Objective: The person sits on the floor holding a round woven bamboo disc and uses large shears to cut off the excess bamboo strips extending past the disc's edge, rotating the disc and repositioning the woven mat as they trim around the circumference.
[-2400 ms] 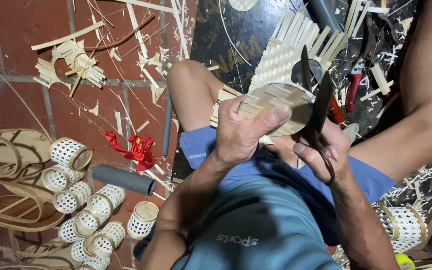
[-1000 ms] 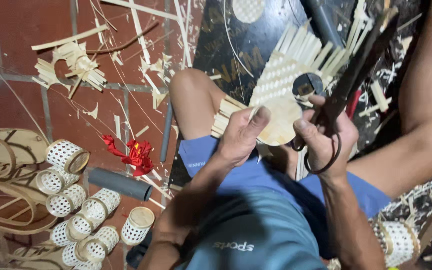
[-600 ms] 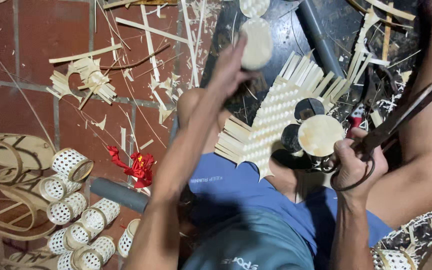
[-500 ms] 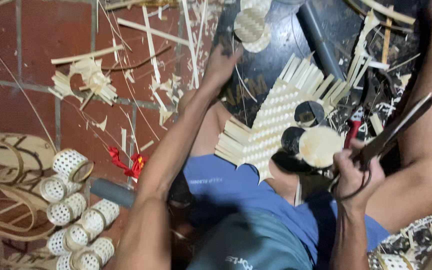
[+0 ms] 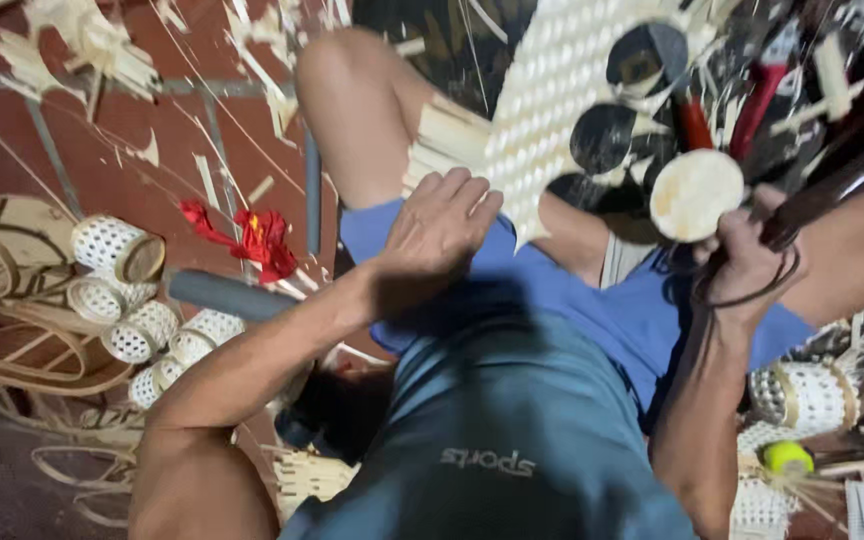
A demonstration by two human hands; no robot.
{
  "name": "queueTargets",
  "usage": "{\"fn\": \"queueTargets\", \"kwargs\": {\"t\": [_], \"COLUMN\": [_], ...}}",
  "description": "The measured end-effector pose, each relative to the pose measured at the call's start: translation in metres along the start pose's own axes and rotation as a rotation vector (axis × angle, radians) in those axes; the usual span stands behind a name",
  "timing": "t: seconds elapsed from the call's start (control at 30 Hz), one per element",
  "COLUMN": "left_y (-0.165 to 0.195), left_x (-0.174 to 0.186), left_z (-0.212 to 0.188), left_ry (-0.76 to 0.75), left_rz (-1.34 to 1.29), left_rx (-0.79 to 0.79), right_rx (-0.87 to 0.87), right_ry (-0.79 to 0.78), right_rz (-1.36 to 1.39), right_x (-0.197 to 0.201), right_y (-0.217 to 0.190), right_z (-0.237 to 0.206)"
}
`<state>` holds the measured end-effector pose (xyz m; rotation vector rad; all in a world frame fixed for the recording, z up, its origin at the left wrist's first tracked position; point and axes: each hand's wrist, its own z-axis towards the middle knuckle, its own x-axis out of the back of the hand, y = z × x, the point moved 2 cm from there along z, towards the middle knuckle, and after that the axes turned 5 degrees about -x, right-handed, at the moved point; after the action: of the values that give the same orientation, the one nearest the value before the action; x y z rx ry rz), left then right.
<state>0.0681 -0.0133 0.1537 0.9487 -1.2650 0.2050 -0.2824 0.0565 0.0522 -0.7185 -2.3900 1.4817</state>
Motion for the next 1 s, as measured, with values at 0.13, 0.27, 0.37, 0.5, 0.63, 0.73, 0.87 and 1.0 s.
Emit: {"fn": "queueTargets", "kwargs": {"t": [0.13, 0.27, 0.37, 0.5, 0.63, 0.73, 0.87, 1.0], "left_y": [0.030, 0.051, 0.044, 0.038, 0.039, 0.034, 0.038, 0.040], "left_x": [-0.037, -0.099, -0.122, -0.120, -0.099, -0.092, -0.102, -0.097], "left_z": [0.024, 0.081, 0.092, 0.085, 0.085, 0.091, 0.098, 0.095], "left_ry": [-0.013, -0.069, -0.025, -0.239, -0.374, -0.399, -0.337, -0.415], "left_rz": [0.067, 0.458, 0.562, 0.291, 0.349, 0.447, 0.548, 0.333], "left_rx": [0.263, 0.474, 0.505, 0.655, 0.572, 0.585, 0.591, 0.655], "right_rx": [0.019, 0.060, 0.049, 0.059, 0.071, 0.047, 0.049, 0.052], "right_ry": [-0.021, -0.034, -0.014, -0.025, -0.063, -0.057, -0.063, -0.091], "right_rz": [0.074, 0.075, 0.094, 0.115, 0.132, 0.193, 0.189, 0.209], "right_x": [0.011, 0.015, 0.024, 0.028, 0.021, 0.018, 0.018, 0.022], "right_y": [0.010, 0.012, 0.010, 0.003, -0.006, -0.010, -0.012, -0.011], "right_z": [0.001, 0.000, -0.005, 0.002, 0.010, 0.008, 0.006, 0.008]}}
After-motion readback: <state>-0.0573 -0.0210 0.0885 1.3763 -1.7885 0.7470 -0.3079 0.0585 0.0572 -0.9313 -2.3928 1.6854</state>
